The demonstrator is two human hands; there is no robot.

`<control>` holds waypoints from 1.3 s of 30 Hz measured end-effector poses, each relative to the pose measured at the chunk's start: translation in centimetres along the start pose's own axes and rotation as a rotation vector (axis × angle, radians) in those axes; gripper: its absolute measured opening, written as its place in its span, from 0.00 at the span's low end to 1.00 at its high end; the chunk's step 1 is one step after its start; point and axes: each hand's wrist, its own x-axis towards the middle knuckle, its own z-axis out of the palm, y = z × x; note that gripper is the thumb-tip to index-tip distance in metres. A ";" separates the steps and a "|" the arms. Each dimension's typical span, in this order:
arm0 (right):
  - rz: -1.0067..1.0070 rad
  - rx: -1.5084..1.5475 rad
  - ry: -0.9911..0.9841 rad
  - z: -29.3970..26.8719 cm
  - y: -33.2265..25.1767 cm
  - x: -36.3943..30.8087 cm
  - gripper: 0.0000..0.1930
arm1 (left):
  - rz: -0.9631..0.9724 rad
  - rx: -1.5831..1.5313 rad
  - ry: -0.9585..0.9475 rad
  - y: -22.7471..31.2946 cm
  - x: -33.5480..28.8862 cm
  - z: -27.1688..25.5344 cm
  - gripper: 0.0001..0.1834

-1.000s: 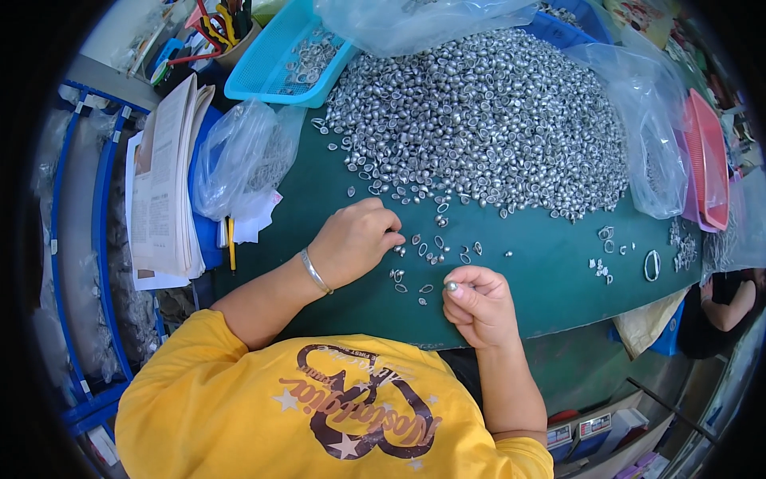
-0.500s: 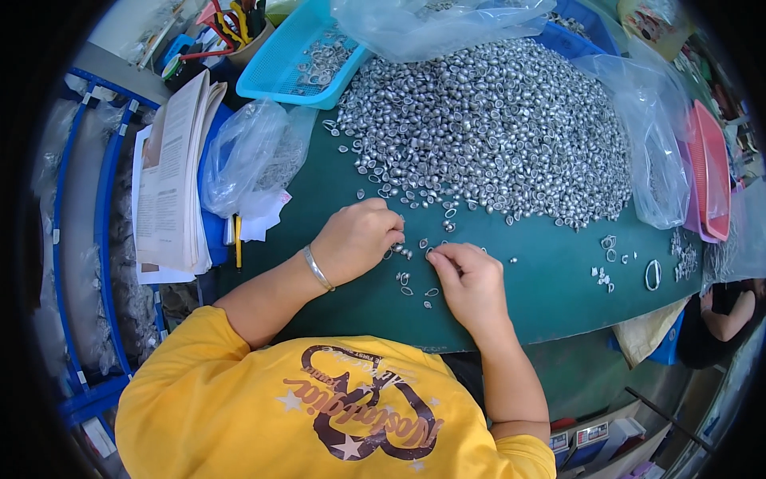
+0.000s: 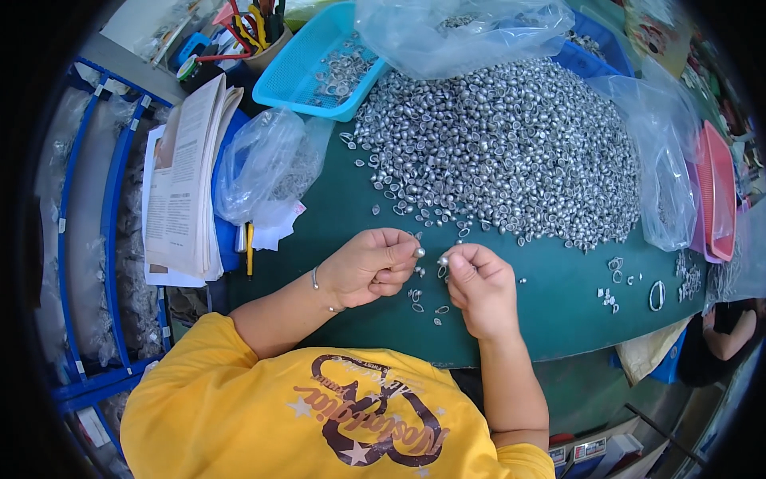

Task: The person picks up, handles, and sorts small metal components from a pile on a green workbench by hand, moving them between the pile and their palm.

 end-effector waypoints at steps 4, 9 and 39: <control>0.172 0.406 -0.203 0.2 -0.3 -0.2 0.08 | -0.036 -0.074 -0.093 -0.5 -0.2 -0.2 0.08; 0.186 0.428 -0.232 0.3 0.1 -0.4 0.08 | -0.039 -0.151 -0.187 -0.9 -0.3 -0.4 0.09; -0.645 -1.562 0.050 1.8 1.1 3.7 0.03 | 0.616 1.611 0.368 2.5 0.1 -1.8 0.07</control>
